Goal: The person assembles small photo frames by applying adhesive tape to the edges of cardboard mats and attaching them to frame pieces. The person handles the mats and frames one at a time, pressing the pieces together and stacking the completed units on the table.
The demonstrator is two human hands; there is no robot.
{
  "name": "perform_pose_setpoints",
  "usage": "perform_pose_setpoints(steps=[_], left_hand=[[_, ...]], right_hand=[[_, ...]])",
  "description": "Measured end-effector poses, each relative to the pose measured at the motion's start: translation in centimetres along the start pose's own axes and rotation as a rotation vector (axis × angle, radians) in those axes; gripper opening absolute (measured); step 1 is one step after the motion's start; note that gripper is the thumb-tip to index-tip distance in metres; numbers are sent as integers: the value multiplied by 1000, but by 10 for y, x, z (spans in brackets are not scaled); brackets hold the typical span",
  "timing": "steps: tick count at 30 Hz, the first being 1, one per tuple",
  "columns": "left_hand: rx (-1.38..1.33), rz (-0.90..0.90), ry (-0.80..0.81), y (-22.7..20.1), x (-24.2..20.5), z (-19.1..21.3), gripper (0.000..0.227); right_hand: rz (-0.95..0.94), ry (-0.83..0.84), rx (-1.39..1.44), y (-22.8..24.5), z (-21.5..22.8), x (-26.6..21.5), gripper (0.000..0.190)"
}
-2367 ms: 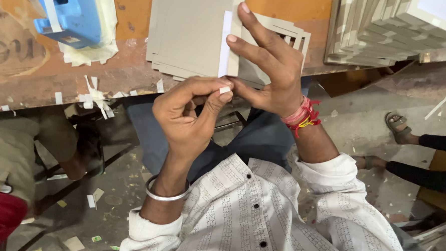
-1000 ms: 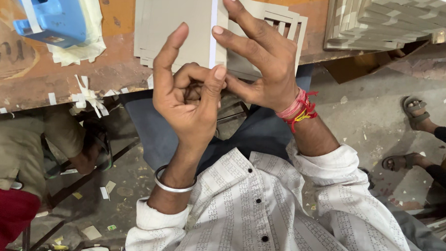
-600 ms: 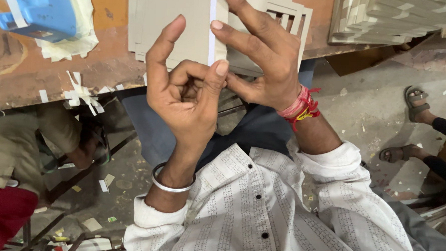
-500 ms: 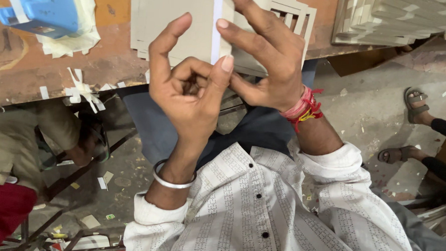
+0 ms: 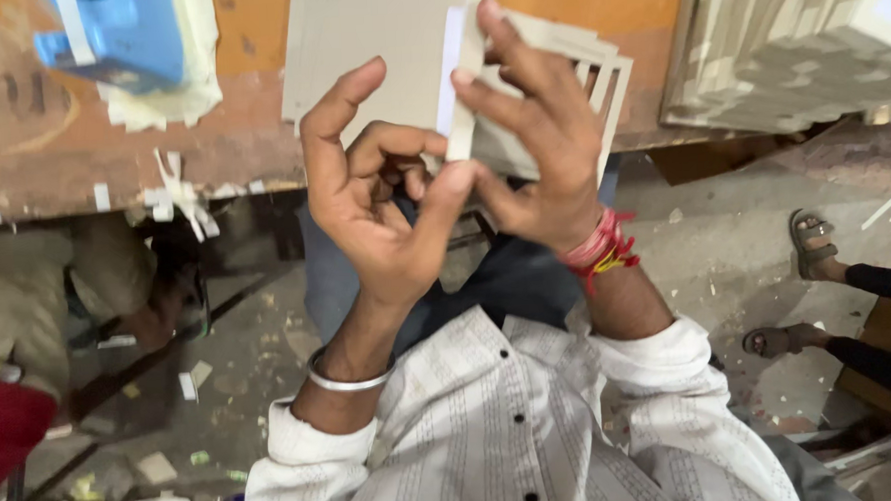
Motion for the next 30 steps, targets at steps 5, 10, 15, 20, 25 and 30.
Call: perform_pose_setpoints(steps=[5, 10, 15, 20, 25, 30], left_hand=[[-66, 108, -88, 14, 23, -8, 49], [-20, 42, -97, 22, 27, 0, 36], [157, 60, -106, 44, -24, 39, 35], [165, 248, -177, 72, -77, 54, 30], [112, 232, -230, 57, -80, 50, 56], [262, 301, -147, 38, -35, 37, 61]], right_hand=[[-101, -23, 97, -8, -10, -11, 75], [-151, -157, 328, -12, -9, -21, 89], [-120, -217, 6, -16, 28, -51, 72], [-176, -129, -342, -9, 38, -56, 39], [-139, 65, -426, 4, -8, -41, 29], [-132, -52, -309, 19, -10, -27, 21]])
Point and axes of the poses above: each hand's wrist, its own x-axis towards the middle knuckle, its own z-axis out of the back of the hand, y = z × x, the point moved 9 cm from there along x, towards the middle knuckle, and after that the axes turned 8 degrees about -y, right-handed, at the moved point
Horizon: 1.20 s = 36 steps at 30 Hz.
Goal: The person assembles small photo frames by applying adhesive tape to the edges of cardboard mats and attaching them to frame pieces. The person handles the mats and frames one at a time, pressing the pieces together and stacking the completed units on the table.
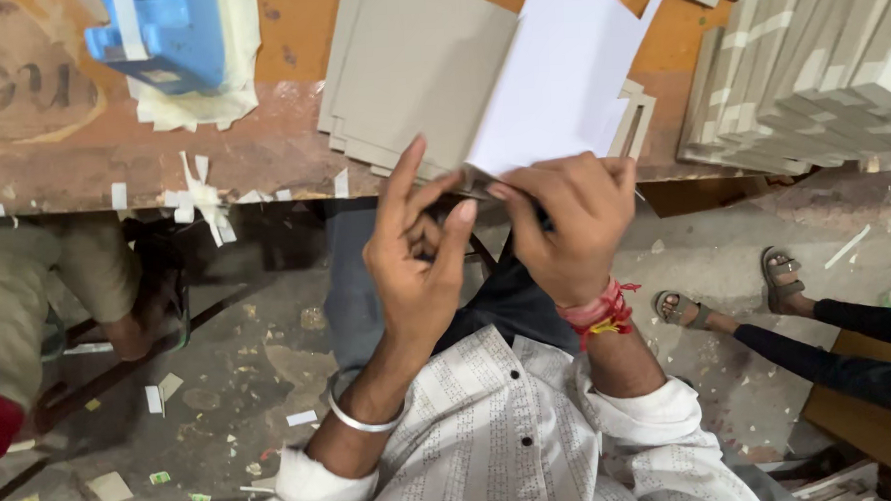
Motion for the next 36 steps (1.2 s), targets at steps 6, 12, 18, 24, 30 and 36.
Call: perform_pose_setpoints(steps=[6, 12, 18, 24, 30, 36], left_hand=[[36, -428, 47, -61, 2, -12, 25], [-1, -499, 168, -73, 8, -16, 20], [-41, -470, 165, -62, 11, -15, 19], [83, -575, 148, -75, 12, -13, 17], [111, -614, 186, -82, 14, -13, 19], [-136, -344, 233, -65, 20, 16, 8]], right_hand=[[-195, -165, 409, -11, -6, -24, 24], [-187, -217, 432, -10, -16, -30, 23], [-165, -172, 464, -11, -20, -24, 25], [-130, -158, 492, -5, -17, -16, 22], [-151, -110, 548, -9, -13, -10, 37], [-71, -67, 418, -6, -5, -9, 43]])
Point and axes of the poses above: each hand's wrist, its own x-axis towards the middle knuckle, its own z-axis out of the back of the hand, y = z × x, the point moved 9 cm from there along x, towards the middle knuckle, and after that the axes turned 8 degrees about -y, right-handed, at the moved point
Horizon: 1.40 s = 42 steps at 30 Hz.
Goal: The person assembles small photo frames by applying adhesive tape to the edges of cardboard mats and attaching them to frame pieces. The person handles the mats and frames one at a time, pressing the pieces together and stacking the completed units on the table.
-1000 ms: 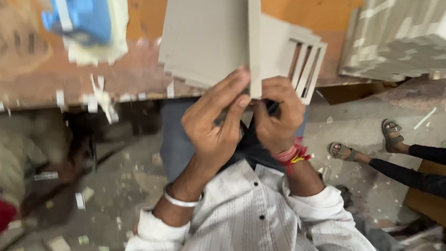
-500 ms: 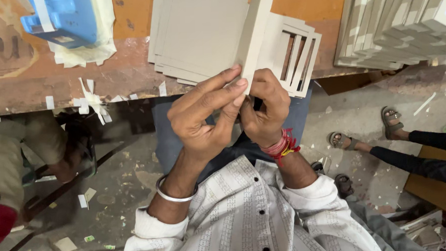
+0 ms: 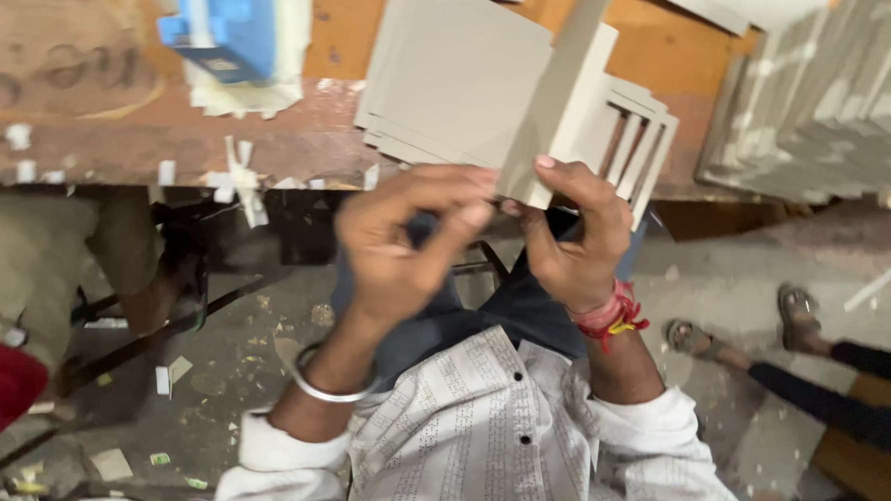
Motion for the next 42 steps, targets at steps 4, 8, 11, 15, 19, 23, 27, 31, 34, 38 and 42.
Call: perform_pose_setpoints(steps=[4, 8, 11, 15, 19, 23, 27, 31, 34, 38, 42], left_hand=[[409, -293, -705, -23, 20, 113, 15], [311, -217, -627, -3, 74, 173, 12], [483, -72, -395, 17, 103, 179, 23], [414, 36, -366, 29, 98, 186, 25], [497, -79, -377, 20, 54, 181, 29], [639, -114, -563, 24, 42, 193, 23], [374, -127, -450, 37, 60, 198, 25], [169, -40, -398, 53, 79, 206, 48], [34, -114, -361, 49, 62, 202, 66], [199, -172, -355, 36, 36, 186, 70], [354, -165, -349, 21, 11, 152, 67]], right_hand=[[-19, 61, 73, -3, -9, 3, 45], [-14, 87, 91, -3, -13, 7, 45], [-20, 86, 85, -3, -11, 5, 45], [-20, 61, 43, -4, -6, 3, 46], [-9, 37, 65, -2, -4, 2, 47], [-19, 7, 57, -6, -5, 4, 45], [2, 21, -12, -3, -1, -8, 45], [19, 37, -2, -2, -6, 1, 48], [-15, 45, 21, -6, -4, 1, 49], [-6, 59, 97, -7, -3, 2, 49], [-22, 72, 135, -15, -6, -1, 52]])
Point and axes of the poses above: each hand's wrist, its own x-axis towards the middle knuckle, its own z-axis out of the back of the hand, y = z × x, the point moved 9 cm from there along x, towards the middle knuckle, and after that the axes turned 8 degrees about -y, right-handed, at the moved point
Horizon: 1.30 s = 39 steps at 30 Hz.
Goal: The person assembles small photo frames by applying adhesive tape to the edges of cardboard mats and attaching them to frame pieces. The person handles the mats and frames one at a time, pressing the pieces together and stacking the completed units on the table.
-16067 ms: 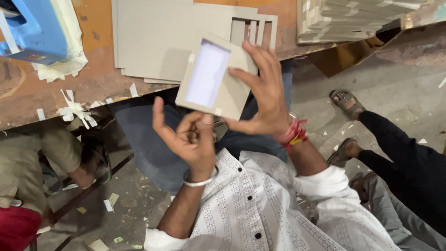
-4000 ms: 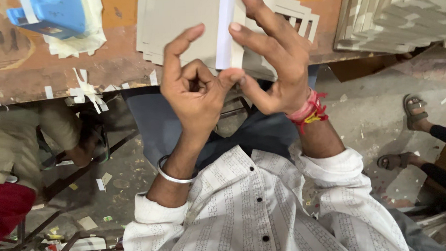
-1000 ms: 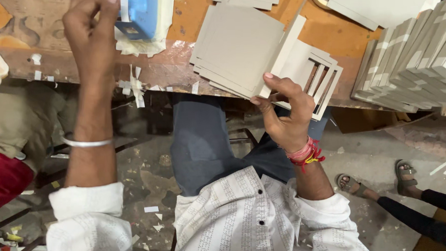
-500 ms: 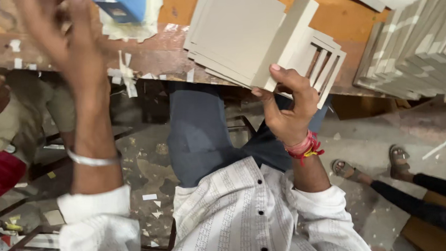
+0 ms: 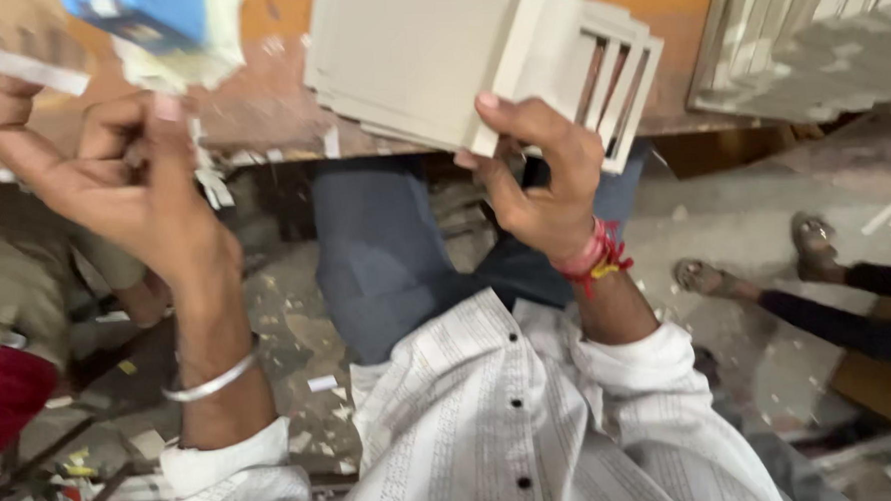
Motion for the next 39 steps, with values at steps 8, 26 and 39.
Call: perform_pose_setpoints(steps=[8, 26, 39], left_hand=[[-181, 159, 252, -92, -78, -118, 73], [-286, 534, 229, -85, -74, -150, 75], [-27, 183, 356, -46, -77, -148, 69]], right_hand=[[1, 50, 7, 10, -3, 7, 57], [-7, 65, 96, 6, 5, 6, 58], [64, 79, 193, 15, 15, 12, 49]])
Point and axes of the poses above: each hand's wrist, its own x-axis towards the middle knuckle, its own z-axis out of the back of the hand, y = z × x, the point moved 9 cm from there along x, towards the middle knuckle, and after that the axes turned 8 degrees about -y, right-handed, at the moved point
